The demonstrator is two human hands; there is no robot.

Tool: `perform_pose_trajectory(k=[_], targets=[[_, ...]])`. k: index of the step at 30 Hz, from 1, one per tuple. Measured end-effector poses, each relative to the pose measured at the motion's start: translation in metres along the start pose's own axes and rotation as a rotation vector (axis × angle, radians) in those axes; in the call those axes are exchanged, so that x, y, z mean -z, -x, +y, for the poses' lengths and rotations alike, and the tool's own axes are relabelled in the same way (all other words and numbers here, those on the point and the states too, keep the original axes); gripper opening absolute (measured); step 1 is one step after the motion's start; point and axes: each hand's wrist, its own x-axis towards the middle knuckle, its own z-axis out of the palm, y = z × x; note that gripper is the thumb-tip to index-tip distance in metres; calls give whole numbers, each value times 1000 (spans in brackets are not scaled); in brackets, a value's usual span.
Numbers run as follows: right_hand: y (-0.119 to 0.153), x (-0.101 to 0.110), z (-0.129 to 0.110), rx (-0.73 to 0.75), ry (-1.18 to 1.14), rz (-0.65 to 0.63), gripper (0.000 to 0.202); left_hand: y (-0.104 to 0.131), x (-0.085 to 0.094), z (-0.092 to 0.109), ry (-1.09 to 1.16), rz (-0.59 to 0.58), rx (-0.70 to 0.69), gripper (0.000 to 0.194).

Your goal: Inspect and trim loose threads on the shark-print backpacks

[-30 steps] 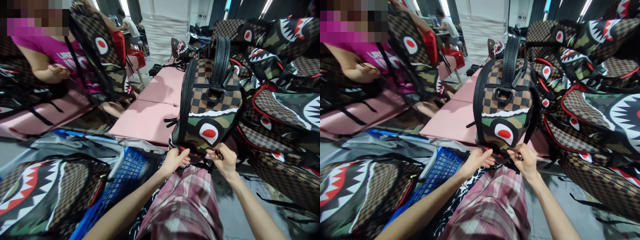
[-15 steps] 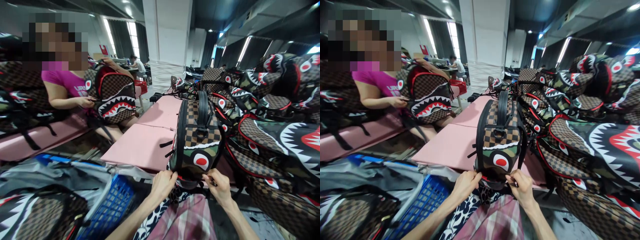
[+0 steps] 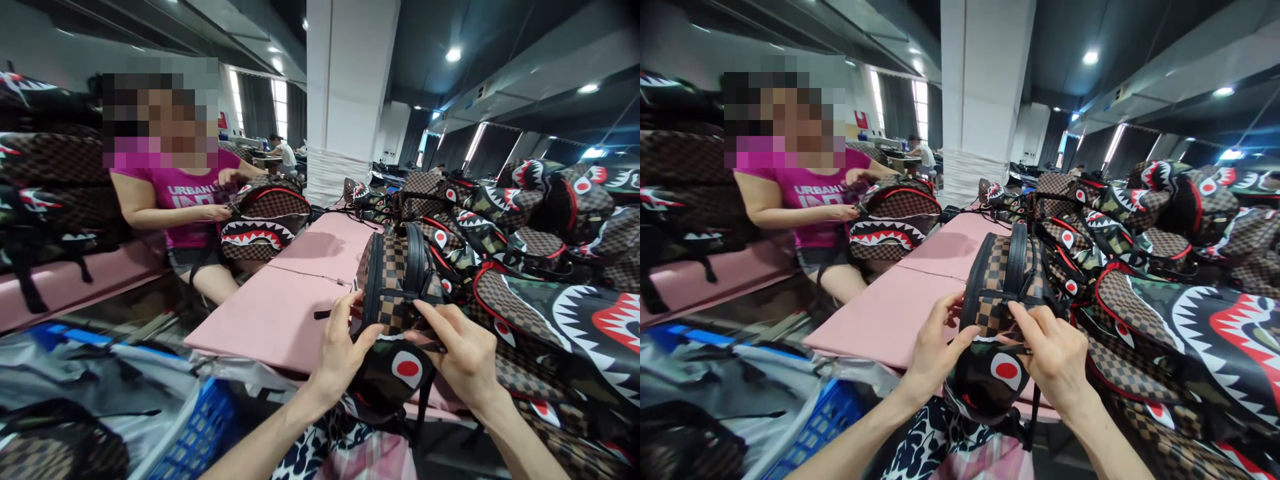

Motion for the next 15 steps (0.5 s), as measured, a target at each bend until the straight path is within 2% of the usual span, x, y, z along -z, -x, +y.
perform_pose_trajectory(k=[3, 8, 10, 12, 13, 15], targets=[[-10, -6, -2, 102, 42, 12, 28, 2, -3, -3, 23, -15, 11, 44], [-7, -4, 0, 138, -43, 16, 22, 1, -1, -5, 41, -41, 0, 43], [-9, 1, 4, 52, -167, -22, 11, 1, -2, -6, 43, -39, -3, 43], [-14, 5, 11, -136, -240, -30, 9, 3, -3, -6, 43, -42, -3, 42], [-18, 6, 15, -236, -226, -27, 10, 3, -3, -5, 42, -45, -1, 42], [-27, 6, 21, -379, -126, -51, 26, 4, -3, -4, 39, -53, 9, 41]])
